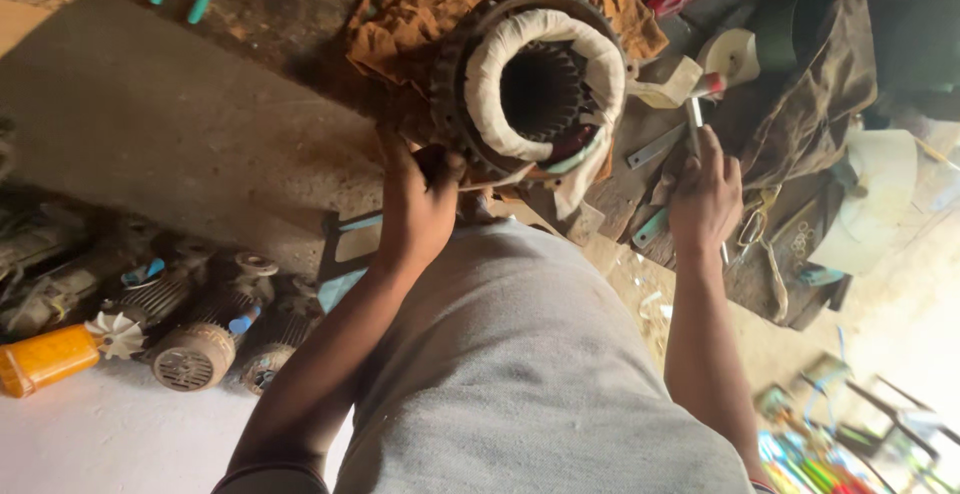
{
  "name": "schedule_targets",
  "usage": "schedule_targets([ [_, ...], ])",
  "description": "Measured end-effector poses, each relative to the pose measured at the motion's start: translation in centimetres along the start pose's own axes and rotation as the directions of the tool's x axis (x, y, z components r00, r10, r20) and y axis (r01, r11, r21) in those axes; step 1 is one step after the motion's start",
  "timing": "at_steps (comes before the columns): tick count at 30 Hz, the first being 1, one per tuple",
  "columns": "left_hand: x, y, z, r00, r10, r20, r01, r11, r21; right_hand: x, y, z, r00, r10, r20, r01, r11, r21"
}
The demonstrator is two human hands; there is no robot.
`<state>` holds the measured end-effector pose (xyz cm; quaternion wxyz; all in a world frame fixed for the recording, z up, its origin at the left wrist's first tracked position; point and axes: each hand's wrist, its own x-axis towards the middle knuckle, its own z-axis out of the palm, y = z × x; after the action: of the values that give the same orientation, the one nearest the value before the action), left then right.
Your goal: The person wraps white cloth tape around the copper windings of an electric motor stator on a workbench, pressing and tucking the tape around the ring. They then lift the stator, remove the tape, and use a hammer, pliers and a screwdriver on the motor housing and windings.
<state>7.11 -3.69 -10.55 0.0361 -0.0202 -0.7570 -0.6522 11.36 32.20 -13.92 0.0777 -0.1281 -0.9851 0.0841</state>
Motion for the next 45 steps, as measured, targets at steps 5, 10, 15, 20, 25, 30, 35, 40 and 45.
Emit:
schedule_targets([
  [5, -0.5, -2.4, 1.0, 0.996, -0.091, -0.021, 0.093, 0.986, 0.138, 5.7, -3.6, -2.3, 0.989, -0.091, -0.118, 0.149, 0.685, 0.714],
  [10, -0.7, -3.6, 1.1, 0.999, -0.009, -0.054, 0.017, 0.988, 0.156, 8.5, -7.9, -3.4, 0.981, -0.184, 0.065, 0.063, 0.611, 0.789],
  [15, 2.4, -3.5, -1.6, 0.985, 0.14, 0.098, -0.154, 0.976, 0.151, 3.6, -9.6, -5.2, 0.952, -0.246, -0.183, 0.306, 0.724, 0.619],
  [20, 5.8, -3.8, -2.2, 0.98, 0.043, 0.194, -0.066, 0.991, 0.115, 1.6, -11.8, -11.6, 0.987, -0.062, 0.147, -0.004, 0.912, 0.411],
  [25, 6.1, -2.7, -2.4, 0.958, -0.073, 0.277, 0.086, 0.996, -0.035, 2.6, -18.1, -16.8, 0.936, -0.35, 0.041, 0.345, 0.934, 0.09],
  [30, 6.2, -0.3, -3.0, 0.948, 0.124, 0.292, -0.097, 0.99, -0.106, 5.9, -27.3, -12.8, 0.9, -0.418, 0.125, 0.415, 0.908, 0.052],
  [35, 4.8, 2.6, -4.7, 0.848, -0.343, 0.403, 0.304, 0.939, 0.161, 4.7, -24.7, -12.9, 0.859, -0.449, -0.245, 0.502, 0.831, 0.239],
  [40, 2.0, 7.2, -7.2, 0.639, -0.033, 0.768, 0.329, 0.915, -0.234, -1.6, -21.1, -14.7, 0.969, -0.004, 0.248, -0.122, 0.864, 0.488],
  [45, 1.4, 10.6, -7.1, 0.475, 0.261, 0.84, -0.405, 0.913, -0.054, -3.8, -21.9, -16.2, 0.845, -0.432, 0.314, -0.11, 0.435, 0.894],
])
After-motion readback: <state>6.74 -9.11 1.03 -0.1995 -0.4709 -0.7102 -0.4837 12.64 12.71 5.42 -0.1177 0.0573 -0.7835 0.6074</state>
